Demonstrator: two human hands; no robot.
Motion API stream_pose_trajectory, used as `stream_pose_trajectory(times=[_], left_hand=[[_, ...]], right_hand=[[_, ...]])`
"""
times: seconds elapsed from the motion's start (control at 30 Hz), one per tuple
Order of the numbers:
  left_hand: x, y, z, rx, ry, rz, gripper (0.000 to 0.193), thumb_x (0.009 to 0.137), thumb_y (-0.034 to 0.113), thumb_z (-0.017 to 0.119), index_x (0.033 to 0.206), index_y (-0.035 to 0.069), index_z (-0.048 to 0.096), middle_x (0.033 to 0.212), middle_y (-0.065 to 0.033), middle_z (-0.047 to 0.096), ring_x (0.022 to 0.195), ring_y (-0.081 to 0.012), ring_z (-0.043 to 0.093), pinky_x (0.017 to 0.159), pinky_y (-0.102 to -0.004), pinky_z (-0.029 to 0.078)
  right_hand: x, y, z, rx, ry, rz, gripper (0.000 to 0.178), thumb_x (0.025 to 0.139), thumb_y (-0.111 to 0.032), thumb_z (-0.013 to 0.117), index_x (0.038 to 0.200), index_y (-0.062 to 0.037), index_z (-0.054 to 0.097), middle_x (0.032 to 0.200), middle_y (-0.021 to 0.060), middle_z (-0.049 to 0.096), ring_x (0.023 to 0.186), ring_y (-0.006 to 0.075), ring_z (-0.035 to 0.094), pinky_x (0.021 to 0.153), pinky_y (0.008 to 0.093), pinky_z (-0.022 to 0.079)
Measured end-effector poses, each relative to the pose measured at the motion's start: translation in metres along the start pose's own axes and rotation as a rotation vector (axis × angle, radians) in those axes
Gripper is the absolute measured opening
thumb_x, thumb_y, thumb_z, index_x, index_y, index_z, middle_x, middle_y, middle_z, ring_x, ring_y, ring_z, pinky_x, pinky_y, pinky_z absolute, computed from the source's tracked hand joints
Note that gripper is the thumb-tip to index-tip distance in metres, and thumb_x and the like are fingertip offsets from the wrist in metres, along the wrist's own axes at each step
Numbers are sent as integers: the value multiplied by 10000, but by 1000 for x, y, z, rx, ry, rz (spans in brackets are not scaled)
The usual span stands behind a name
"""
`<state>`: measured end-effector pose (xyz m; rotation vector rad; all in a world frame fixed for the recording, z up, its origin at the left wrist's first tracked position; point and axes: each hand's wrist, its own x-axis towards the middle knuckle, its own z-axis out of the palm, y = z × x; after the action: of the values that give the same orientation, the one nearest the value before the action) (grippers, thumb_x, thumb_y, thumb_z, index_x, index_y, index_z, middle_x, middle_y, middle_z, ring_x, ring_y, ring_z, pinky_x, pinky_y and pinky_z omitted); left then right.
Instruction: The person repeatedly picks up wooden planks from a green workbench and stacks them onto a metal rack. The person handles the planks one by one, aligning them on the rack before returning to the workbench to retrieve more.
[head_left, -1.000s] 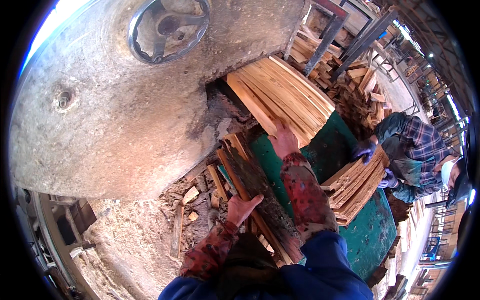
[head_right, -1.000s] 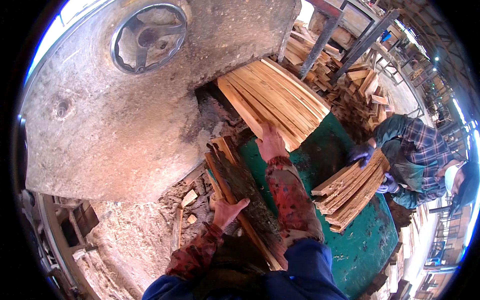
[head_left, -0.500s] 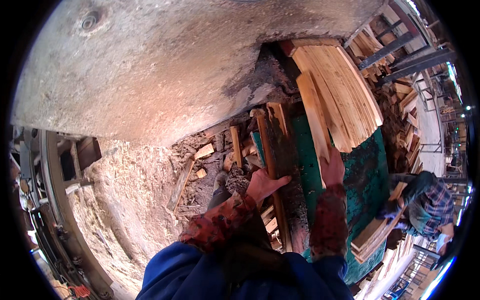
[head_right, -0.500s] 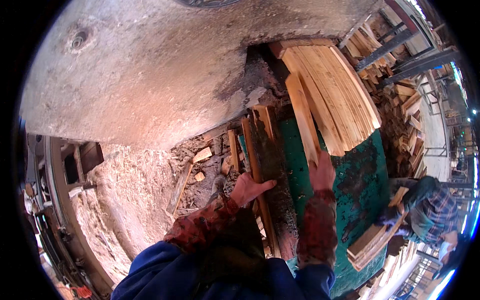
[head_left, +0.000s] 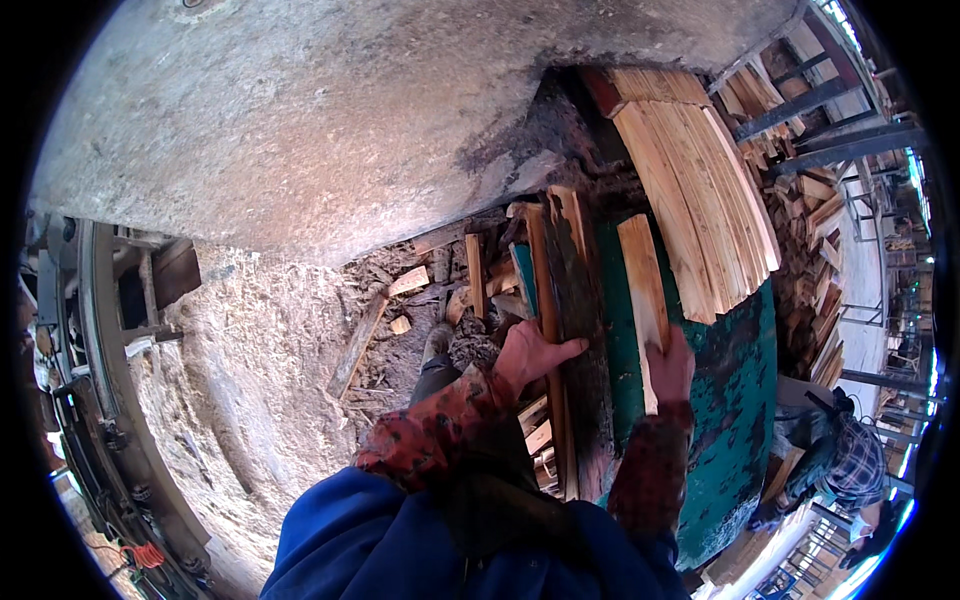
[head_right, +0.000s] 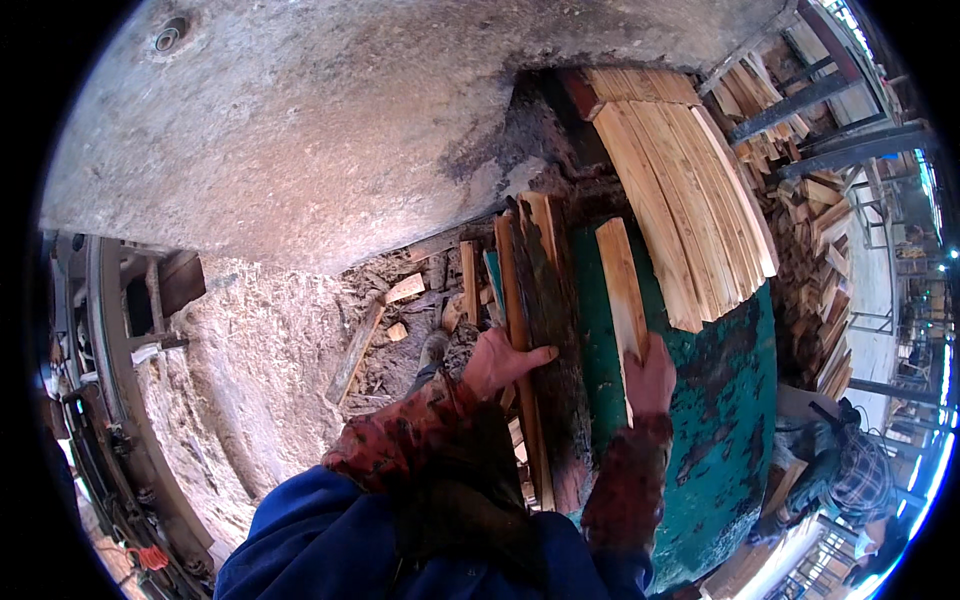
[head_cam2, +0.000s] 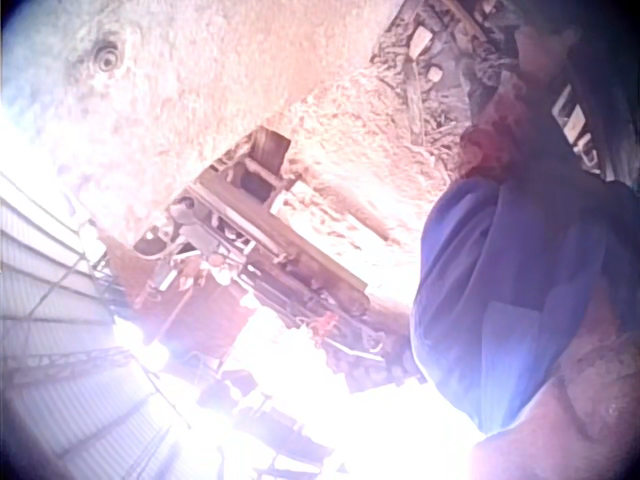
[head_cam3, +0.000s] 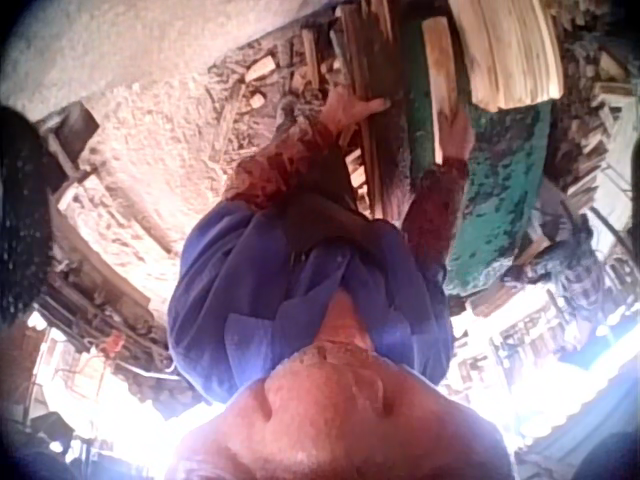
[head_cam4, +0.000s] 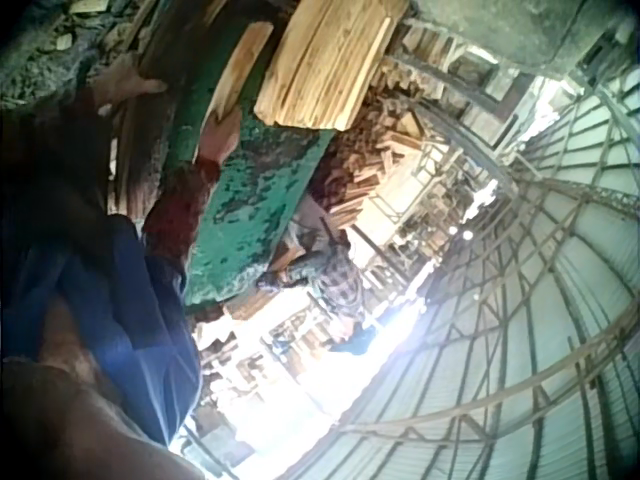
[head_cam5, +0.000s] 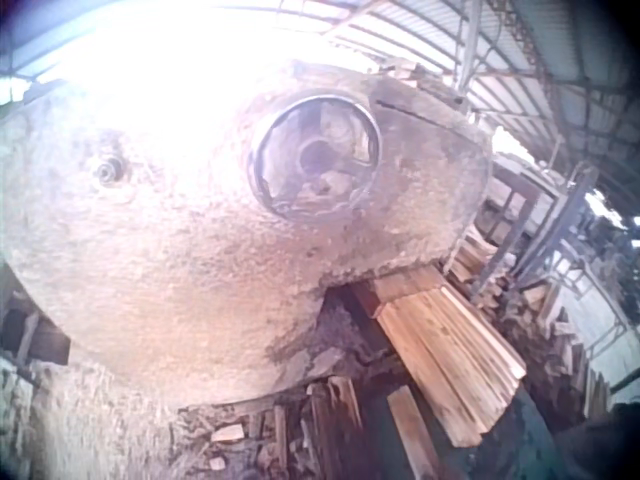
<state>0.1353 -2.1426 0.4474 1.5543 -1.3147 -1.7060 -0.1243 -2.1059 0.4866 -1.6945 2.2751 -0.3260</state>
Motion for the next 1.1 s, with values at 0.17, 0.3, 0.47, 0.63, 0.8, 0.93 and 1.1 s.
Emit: stream_pose_trajectory(times=[0.17,0.3,0.47,0.63,0.8,0.93,1.1], left_hand=[[-3,9,0,8,-57,-43,530,718,388,786,955,-75,681,848,-134,712,802,-159,682,750,-304,534],[-4,10,-2,-117,-87,6,466,758,274,782,1045,-72,660,967,-95,706,867,-131,653,791,-291,522],[2,-9,11,-217,-2,150,432,744,308,791,949,-60,694,850,-78,711,758,-82,625,692,-276,521],[-5,3,5,-273,-31,74,422,747,292,800,962,-57,699,930,-62,711,812,-102,632,748,-272,518],[4,2,12,-81,0,-20,402,752,247,801,1002,-48,691,951,-60,704,848,-136,633,779,-290,515],[0,8,7,-88,-27,-7,425,741,266,804,980,-66,685,949,-62,701,844,-144,631,782,-300,510],[-1,9,7,-11,-3,27,405,754,291,799,893,-69,679,843,-57,663,746,-143,596,702,-329,503]], right_hand=[[64,-27,19,11,45,-32,357,803,-229,676,1068,-46,523,966,239,618,918,445,587,741,514,470],[73,-40,13,74,45,-96,383,829,-318,691,1052,-53,529,869,230,640,863,449,605,718,519,471],[48,-43,-22,311,-11,-166,336,872,-302,664,984,-29,505,801,228,622,821,422,627,671,443,480],[29,-49,-61,410,-14,-99,374,910,-322,629,765,-6,489,584,80,364,553,145,356,503,335,323],[3,-43,-92,666,8,-145,423,984,-384,516,772,-18,513,639,-30,331,637,77,326,551,283,324],[-13,-46,-112,808,-55,-89,447,1003,-420,462,862,-6,561,672,-54,351,659,66,319,582,257,333],[-28,-58,-130,861,15,-4,439,990,-423,494,807,-27,544,689,-65,355,666,62,318,585,256,321]])
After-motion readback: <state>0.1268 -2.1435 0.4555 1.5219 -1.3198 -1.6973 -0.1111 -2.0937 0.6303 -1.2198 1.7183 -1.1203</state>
